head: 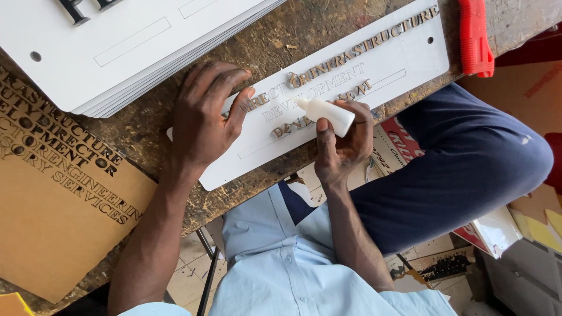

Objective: Applying glue to acrylic letters and mounting them onto a sign board

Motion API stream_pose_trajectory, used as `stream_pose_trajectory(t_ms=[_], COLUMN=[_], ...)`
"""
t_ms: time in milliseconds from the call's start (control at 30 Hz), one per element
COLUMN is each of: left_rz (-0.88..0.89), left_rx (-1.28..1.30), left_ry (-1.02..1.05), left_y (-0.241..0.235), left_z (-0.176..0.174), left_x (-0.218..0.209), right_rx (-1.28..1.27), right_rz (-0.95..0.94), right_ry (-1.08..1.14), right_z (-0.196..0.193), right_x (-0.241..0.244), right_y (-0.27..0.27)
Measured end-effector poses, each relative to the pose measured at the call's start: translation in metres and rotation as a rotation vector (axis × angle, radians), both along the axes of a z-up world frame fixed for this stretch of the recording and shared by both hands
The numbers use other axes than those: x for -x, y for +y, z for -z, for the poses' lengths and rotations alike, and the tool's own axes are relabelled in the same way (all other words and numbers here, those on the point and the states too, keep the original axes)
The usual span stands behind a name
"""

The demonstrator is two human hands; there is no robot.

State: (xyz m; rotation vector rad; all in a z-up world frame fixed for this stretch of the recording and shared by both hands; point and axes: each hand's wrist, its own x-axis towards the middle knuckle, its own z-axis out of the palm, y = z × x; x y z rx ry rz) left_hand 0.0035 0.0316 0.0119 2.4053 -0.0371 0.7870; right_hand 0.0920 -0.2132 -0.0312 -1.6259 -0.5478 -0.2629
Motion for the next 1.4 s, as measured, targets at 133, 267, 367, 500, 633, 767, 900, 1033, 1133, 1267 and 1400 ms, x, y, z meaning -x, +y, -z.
stream_pose_trajectory(t_ms=[133, 267, 367, 500, 633, 767, 900, 1033, 1133, 1267, 1400], left_rz=[-0.01, -0.015, -0.019, -0.014, -0.011, -0.01, -0.013, -0.03, -0.025, 0.006, -0.017], left_rx=[-0.01, -0.019, -0.014, -0.015, -0.021, -0.021, -0.027, 0.039, 0.04, -0.027, -0.133], left_ry=[-0.002, 0.0, 0.003, 0.013, 0.012, 0.02, 0.021, 0.138, 0.129, 0.109, 0.102], left_y=[-0.001, -0.001, -0.002, 0.0, -0.001, 0.0, -0.001, -0.009, -0.009, -0.01, -0.017], left_z=[0.003, 0.004, 0.003, 0.005, 0.004, 0.001, 0.002, -0.004, -0.005, -0.001, 0.013], left_x=[0.0, 0.0, 0.0, 0.0, -0.001, -0.001, 0.0, 0.005, 0.005, 0.003, 0.001], right_rx=[-0.001, 0.0, 0.002, -0.008, -0.016, -0.014, 0.0, 0.009, 0.008, 0.014, 0.011], right_rz=[-0.001, -0.015, -0.03, -0.039, -0.043, -0.041, -0.022, 0.053, 0.064, 0.091, 0.12], right_ry=[-0.002, -0.001, -0.005, 0.0, -0.011, -0.007, -0.009, 0.047, 0.058, 0.045, 0.058], right_z=[0.0, -0.001, -0.002, -0.001, -0.001, -0.001, 0.0, -0.02, -0.021, -0.022, -0.021], right_x=[0.0, 0.0, 0.001, 0.001, 0.0, 0.001, 0.001, 0.012, 0.012, 0.011, 0.012], right_y=[0.0, 0.002, 0.003, 0.003, 0.004, 0.002, -0.001, 0.012, 0.012, 0.012, 0.012])
